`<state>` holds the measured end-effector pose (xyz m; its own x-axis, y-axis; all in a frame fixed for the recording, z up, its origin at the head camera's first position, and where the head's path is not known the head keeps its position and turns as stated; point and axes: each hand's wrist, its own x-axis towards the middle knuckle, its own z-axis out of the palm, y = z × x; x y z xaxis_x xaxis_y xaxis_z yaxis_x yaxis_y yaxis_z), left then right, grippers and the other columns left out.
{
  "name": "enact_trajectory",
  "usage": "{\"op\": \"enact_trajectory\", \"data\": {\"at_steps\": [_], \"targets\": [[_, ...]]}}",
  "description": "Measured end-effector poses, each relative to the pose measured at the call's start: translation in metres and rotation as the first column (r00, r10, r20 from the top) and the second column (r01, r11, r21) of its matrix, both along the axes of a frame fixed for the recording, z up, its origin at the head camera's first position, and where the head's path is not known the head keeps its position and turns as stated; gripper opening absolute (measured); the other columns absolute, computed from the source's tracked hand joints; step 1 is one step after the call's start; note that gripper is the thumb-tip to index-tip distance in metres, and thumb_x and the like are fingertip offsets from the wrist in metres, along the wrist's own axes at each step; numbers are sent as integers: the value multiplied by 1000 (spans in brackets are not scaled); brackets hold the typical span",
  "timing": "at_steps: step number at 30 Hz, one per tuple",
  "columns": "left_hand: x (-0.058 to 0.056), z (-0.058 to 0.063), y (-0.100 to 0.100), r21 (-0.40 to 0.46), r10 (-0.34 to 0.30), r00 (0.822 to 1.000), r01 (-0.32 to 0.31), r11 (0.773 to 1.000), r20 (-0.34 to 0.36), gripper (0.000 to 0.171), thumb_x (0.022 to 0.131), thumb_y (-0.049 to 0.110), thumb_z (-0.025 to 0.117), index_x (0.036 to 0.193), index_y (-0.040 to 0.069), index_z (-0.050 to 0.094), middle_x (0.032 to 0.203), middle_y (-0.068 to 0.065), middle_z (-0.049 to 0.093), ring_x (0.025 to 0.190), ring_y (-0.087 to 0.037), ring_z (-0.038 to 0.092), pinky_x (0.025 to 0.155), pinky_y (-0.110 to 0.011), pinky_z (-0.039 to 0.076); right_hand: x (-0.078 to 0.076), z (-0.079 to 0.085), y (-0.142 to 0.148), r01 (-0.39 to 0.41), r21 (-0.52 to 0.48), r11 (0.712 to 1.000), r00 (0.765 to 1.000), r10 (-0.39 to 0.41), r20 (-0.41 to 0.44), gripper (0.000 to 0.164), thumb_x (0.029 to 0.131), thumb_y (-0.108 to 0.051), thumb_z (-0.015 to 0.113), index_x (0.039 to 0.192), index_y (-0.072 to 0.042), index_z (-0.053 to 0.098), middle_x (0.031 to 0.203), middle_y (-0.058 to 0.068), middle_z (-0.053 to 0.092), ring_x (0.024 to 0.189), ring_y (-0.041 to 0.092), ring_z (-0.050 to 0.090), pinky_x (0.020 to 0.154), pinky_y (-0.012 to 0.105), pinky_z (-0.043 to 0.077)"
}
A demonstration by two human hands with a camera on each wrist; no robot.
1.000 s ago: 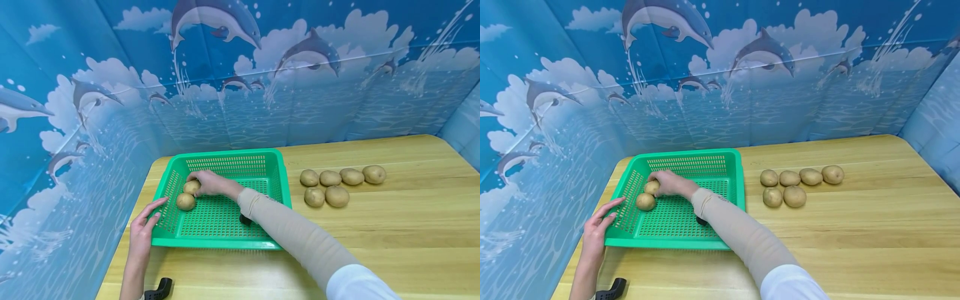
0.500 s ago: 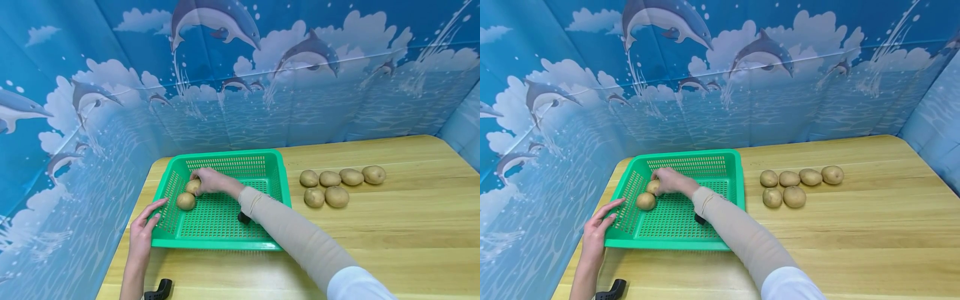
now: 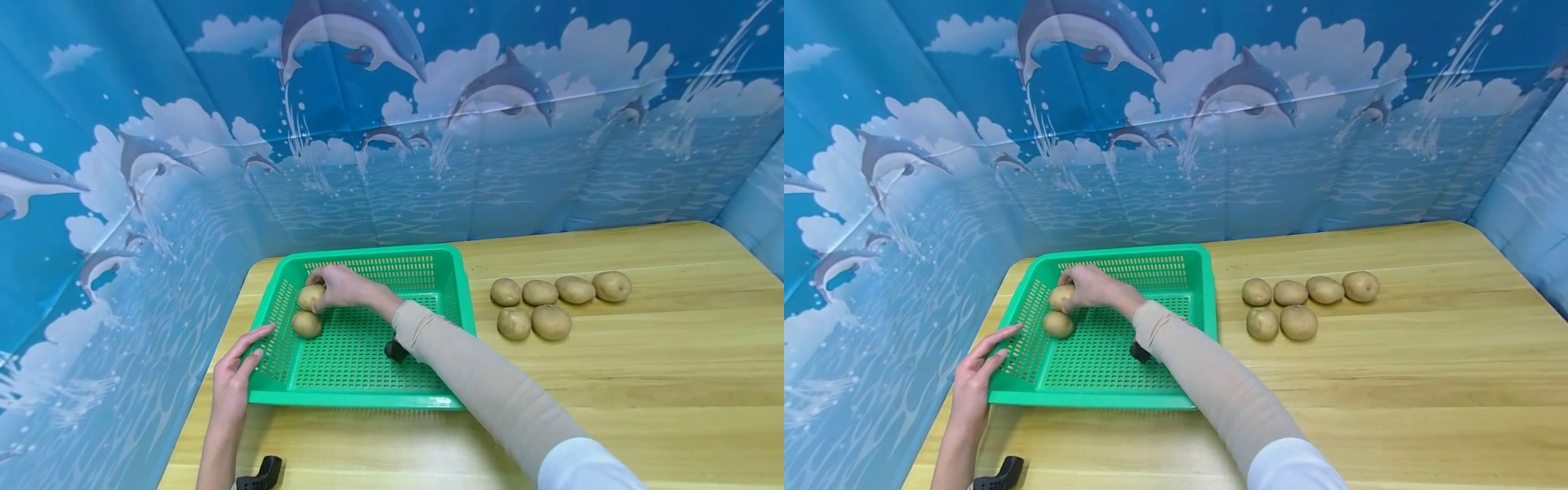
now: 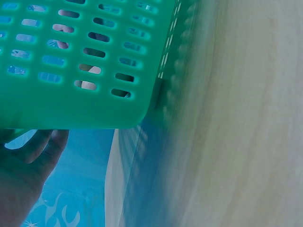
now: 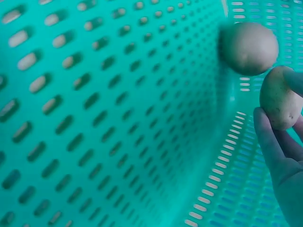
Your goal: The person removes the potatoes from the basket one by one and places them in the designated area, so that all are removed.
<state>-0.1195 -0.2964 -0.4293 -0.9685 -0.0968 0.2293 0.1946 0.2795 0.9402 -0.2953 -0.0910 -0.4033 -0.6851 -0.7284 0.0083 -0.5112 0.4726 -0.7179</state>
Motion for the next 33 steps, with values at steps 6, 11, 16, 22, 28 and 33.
{"op": "enact_trajectory", "data": {"at_steps": [6,11,16,22,28,33], "targets": [[0,1,2,-9,8,1000,-8,1000,15,34,102,1,45,134,2,59,139,-12,55,139,-17,36,105,-21,31,-1,11,4,-8,-51,999,1000,10,25,46,84,-17,79,126,-9,62,118,2,65,97,10,60,76,22,49],[-1,4,4,-4,11,1000,-11,1000,11,34,102,0,46,133,1,59,139,-13,56,139,-17,37,106,-22,31,-2,20,6,-4,-117,993,1000,5,11,46,83,-17,81,125,-10,63,117,1,65,99,9,59,79,21,48],[-2,5,5,-1,21,1000,-21,1000,12,34,102,1,46,133,2,60,138,-12,56,139,-17,37,106,-22,31,-3,27,10,10,-198,980,999,-3,35,47,82,-17,81,126,-12,63,116,-1,64,98,8,59,79,22,48],[-4,5,5,-7,24,1000,-24,1000,10,34,102,0,46,132,1,60,138,-12,56,138,-17,38,106,-21,31,-3,36,17,24,-255,967,1000,-19,23,49,82,-20,82,126,-15,62,119,-4,63,104,7,57,84,21,47],[-4,6,6,-3,34,999,-34,999,9,34,101,-1,46,132,1,61,137,-12,57,138,-17,39,106,-23,31,0,45,21,12,-308,951,1000,-12,2,49,82,-21,81,127,-13,62,120,-3,62,108,7,56,88,19,46],[-3,7,8,0,47,999,-47,999,22,34,101,-1,46,132,2,61,137,-10,57,137,-17,39,107,-24,31,6,50,27,0,-324,946,1000,-4,-13,50,83,-21,82,128,-13,62,122,-3,62,108,8,56,90,21,46]]}}
